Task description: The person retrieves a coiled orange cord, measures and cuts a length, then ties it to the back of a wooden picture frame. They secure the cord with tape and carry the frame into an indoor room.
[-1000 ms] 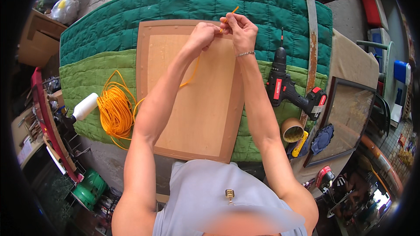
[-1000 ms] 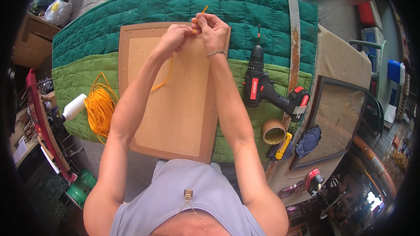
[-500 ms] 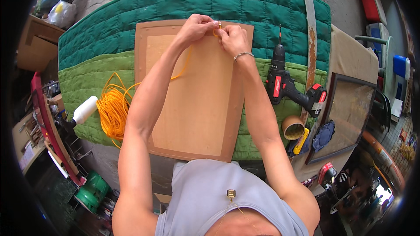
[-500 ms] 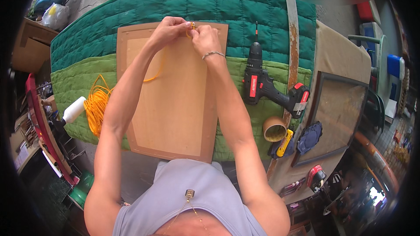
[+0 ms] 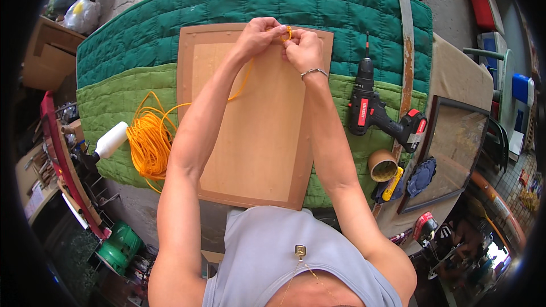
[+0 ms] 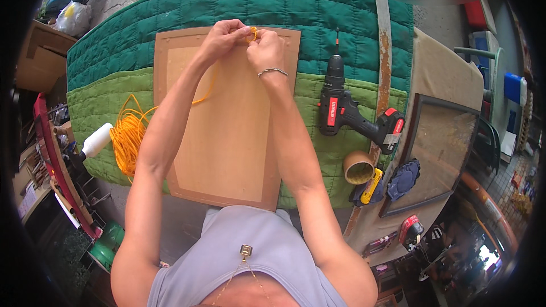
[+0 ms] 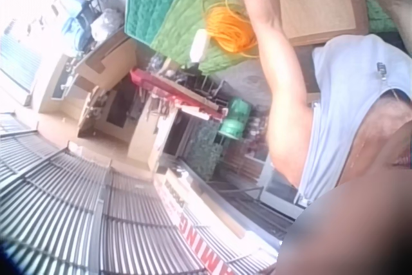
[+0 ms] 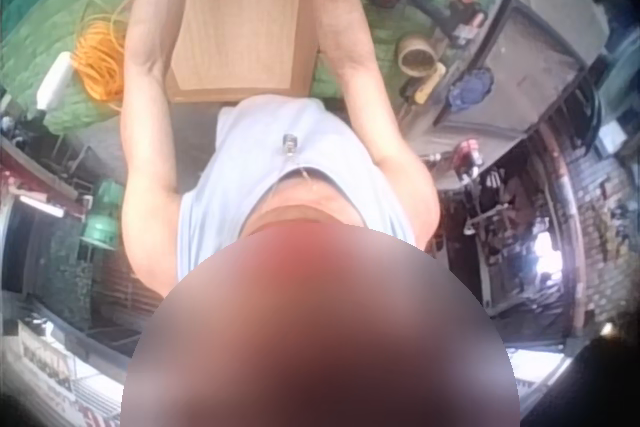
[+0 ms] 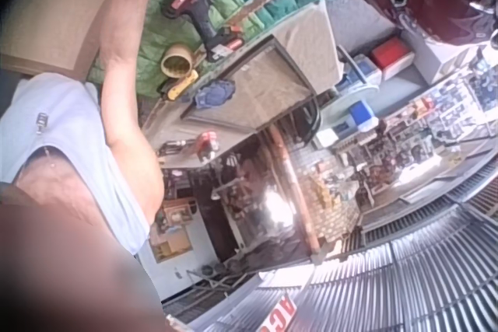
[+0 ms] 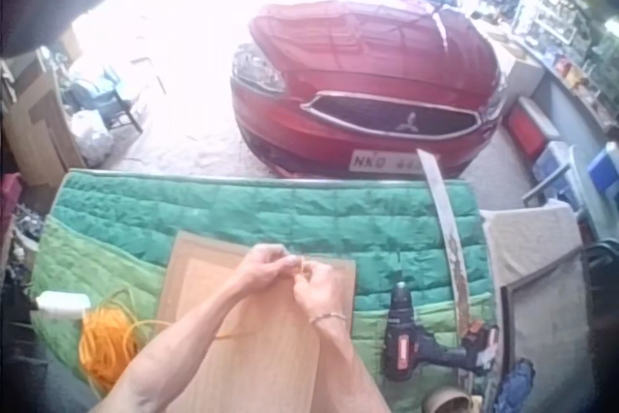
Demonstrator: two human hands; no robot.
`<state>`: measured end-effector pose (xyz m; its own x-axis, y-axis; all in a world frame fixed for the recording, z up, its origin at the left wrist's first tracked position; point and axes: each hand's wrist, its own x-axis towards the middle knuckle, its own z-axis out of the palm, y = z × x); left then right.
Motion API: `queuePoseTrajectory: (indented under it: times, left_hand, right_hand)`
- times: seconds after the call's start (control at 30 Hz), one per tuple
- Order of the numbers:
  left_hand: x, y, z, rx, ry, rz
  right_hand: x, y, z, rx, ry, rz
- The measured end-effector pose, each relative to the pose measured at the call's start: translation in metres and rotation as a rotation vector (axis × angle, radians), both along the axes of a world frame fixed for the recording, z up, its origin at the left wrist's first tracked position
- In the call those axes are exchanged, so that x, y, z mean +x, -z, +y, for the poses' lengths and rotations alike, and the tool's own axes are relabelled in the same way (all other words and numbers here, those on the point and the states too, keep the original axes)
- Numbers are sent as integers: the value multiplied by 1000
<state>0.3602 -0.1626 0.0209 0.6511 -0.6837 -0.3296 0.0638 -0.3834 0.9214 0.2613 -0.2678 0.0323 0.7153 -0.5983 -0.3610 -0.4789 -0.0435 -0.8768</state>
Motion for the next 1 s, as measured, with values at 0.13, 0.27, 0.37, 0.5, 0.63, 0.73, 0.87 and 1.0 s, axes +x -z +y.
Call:
queuePoseTrajectory:
  times: [0.13,0.27,0.37,0.5,0.63,0.73,0.87,1.0]
  left_hand:
    - [-1,1,0,38,-3,28]
    - [-3,-1,0,-13,-2,19]
    - [-4,-2,1,-17,-14,12]
    - [-5,-1,1,37,-25,0]
    - [-6,5,0,-23,-45,-56]
    - [-8,7,-2,-13,-57,-87]
    - [-14,4,-7,105,-88,-185]
    - [-18,-1,-11,59,-202,4]
  right_hand:
    - [3,4,-3,-186,-29,71]
    - [13,0,-16,-513,-156,45]
    - [16,-6,-29,-509,-359,85]
    - [6,-5,-45,-702,-506,-23]
    - [-4,12,-42,-1011,-505,-357]
    - [-6,22,-32,-970,-399,-452]
    - [-16,15,-18,-732,-222,-364]
    - [-36,7,-3,-324,-118,-116]
